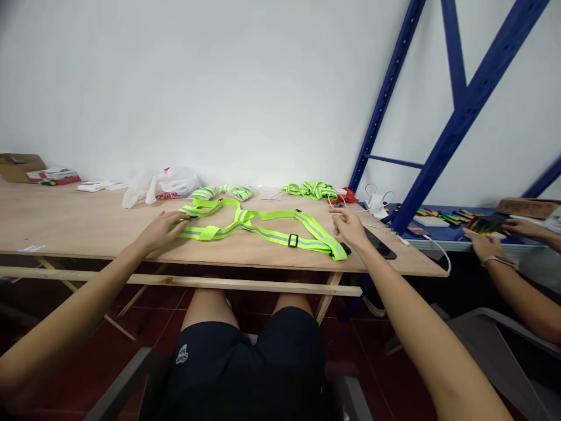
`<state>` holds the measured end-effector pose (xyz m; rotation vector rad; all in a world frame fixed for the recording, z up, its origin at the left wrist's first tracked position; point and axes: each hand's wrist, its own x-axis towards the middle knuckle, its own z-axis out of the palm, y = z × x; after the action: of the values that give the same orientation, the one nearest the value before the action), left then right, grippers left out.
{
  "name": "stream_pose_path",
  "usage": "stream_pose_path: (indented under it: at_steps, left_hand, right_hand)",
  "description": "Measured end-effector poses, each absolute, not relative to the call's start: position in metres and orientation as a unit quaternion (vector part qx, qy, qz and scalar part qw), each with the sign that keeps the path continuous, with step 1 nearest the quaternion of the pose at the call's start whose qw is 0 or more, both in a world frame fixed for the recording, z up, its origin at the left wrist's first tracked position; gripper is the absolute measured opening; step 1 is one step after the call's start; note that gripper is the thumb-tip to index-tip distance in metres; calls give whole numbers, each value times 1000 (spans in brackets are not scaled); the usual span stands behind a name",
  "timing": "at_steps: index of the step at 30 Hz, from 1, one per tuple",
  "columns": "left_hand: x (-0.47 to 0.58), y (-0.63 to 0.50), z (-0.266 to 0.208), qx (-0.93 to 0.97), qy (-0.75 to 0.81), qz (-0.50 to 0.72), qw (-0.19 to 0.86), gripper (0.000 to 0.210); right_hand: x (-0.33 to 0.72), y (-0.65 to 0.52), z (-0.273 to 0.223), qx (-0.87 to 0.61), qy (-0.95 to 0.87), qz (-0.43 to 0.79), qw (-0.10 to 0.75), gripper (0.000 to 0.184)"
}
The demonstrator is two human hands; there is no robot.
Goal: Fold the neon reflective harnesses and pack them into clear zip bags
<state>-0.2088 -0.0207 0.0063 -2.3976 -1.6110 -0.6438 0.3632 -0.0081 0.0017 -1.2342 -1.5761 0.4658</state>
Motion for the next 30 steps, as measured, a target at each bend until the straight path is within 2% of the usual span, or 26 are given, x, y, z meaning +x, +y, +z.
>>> stream_pose_path:
  at_steps: [3, 7, 11, 14, 16, 19, 23, 27, 30]
  left_hand:
    - [-209, -40, -4, -836, -506, -198, 80, 56]
    - [-228, -47, -6, -824, -532, -189, 50, 57]
    - [-219, -44, 14, -771, -609, -171, 69, 46]
    - [-154, -48, 35, -775, -576, -239, 99, 49]
    - [-88, -52, 41, -844, -469, -256, 49, 49]
    - [15, -55, 31, -921, -324, -209, -52, 43]
    - [103, -47, -1, -948, -259, -161, -91, 41]
    - [125, -38, -22, -945, -261, -176, -93, 53]
    - [123, -34, -24, -935, -283, -183, -108, 65]
  right_hand:
    - [359, -12, -2, -543, -684, 139, 467, 34]
    - [376, -40, -5, -570, -681, 78, 453, 31]
    - [402, -80, -10, -583, -714, 163, 352, 34]
    - [406, -95, -12, -560, -730, 218, 325, 38]
    - [401, -96, -10, -546, -740, 224, 322, 42]
    - [388, -90, -6, -543, -769, 200, 271, 47]
    - [373, -84, -2, -518, -815, 154, 208, 46]
    - [365, -83, -1, -504, -826, 138, 213, 36]
    - [365, -81, -5, -521, -785, 178, 283, 39]
